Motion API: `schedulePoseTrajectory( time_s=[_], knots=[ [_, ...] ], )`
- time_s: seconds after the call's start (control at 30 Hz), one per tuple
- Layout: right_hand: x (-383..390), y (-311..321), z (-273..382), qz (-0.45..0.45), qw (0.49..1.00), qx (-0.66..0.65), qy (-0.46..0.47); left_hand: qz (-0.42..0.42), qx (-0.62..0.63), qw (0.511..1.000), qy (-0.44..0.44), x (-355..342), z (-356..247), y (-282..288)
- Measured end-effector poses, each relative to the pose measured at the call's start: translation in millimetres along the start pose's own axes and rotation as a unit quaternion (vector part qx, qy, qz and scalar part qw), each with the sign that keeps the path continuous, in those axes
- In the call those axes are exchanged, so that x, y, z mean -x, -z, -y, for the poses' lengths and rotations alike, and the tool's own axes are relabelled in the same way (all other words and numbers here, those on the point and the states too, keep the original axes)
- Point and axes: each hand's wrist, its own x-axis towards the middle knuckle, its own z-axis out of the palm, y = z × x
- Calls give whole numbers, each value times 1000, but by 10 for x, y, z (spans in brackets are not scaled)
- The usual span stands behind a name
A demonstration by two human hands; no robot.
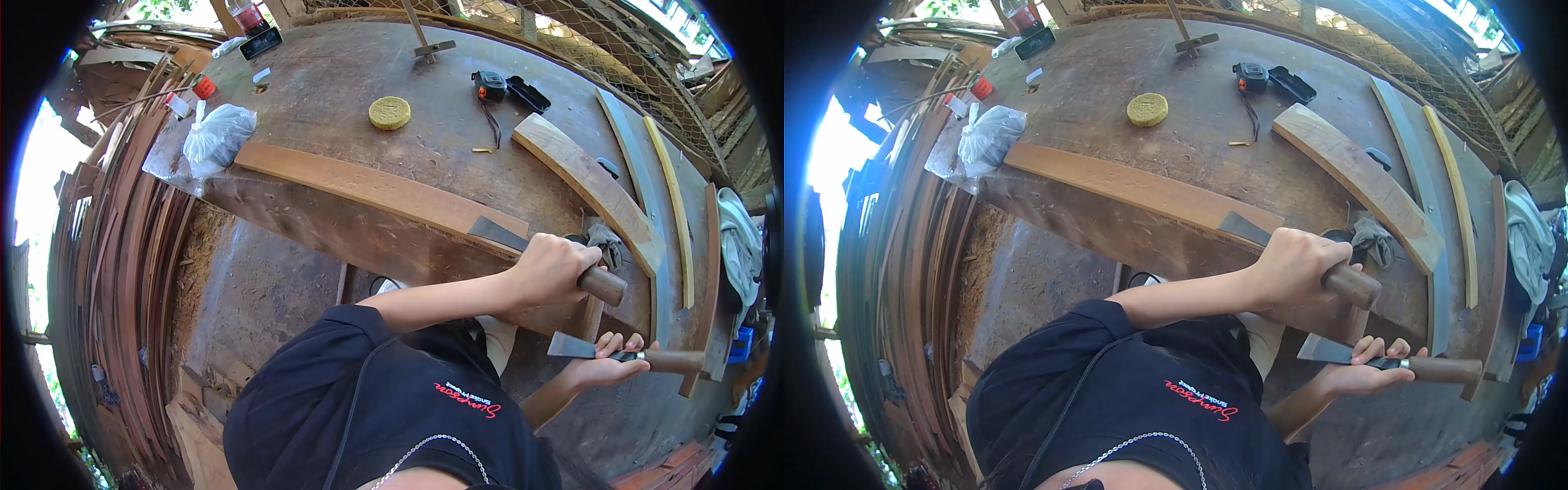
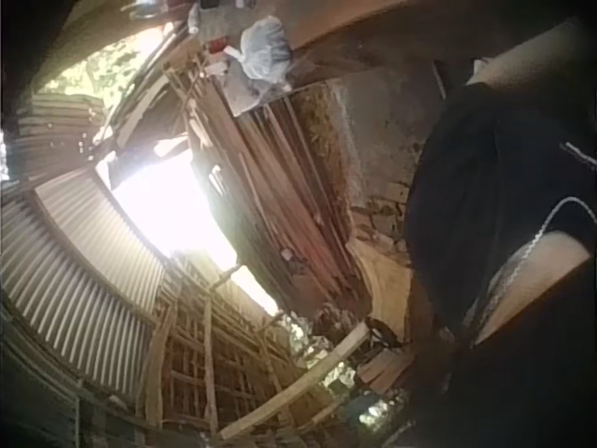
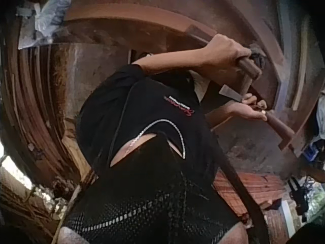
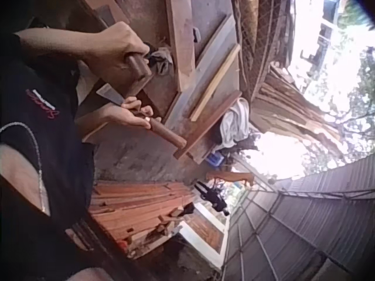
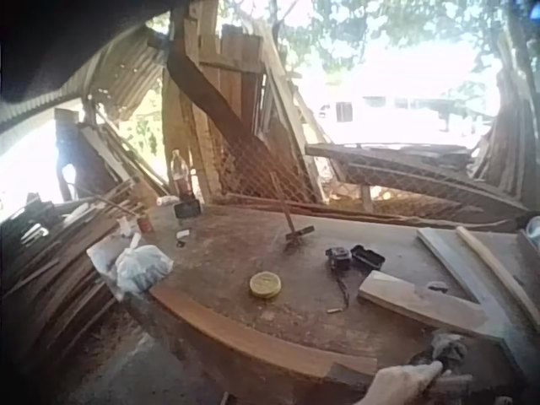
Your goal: The person uses a chisel and a wooden mallet to carve a long, narrow wooden plank on a workbench. They repeatedly strike the chisel to remove wood shavings, then pause to clear debris and inspect the carved surface.
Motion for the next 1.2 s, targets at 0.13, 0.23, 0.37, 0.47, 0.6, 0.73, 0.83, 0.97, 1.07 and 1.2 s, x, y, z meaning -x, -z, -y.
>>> schedulePoseTrajectory(
  time_s=[0.13, 0.23, 0.37, 0.47, 0.6, 0.73, 0.83, 0.97, 1.07, 1.2],
  knots=[
    [-22, 16, 95, 17, 999, 41, 18, -4, -13, 1000, -9, 33, 64, -63],
    [-47, 41, 170, 24, 999, 13, 39, 15, -61, 998, 13, 55, 161, -58],
    [65, 38, 163, 89, 996, 10, 5, 36, -80, 995, 43, 63, 229, 46],
    [365, 56, -39, 245, 965, 32, -83, 13, -85, 995, 42, 64, 283, 93],
    [512, 42, -61, 372, 910, 73, -170, 1, -110, 990, 83, 93, 450, 201],
    [350, -123, 58, 221, 971, 15, -94, -18, -118, 990, 80, 146, 477, 337],
    [431, -214, 26, 177, 979, -56, -85, -19, -113, 990, 82, 157, 490, 368],
    [610, -60, -213, 426, 883, 72, -182, -28, -128, 988, 83, 168, 561, 411],
    [571, -150, -101, 357, 914, 59, -184, -13, -163, 979, 121, 229, 743, 536],
    [412, -351, -23, 154, 983, -43, -89, -32, -159, 979, 128, 262, 750, 690]
  ],
)
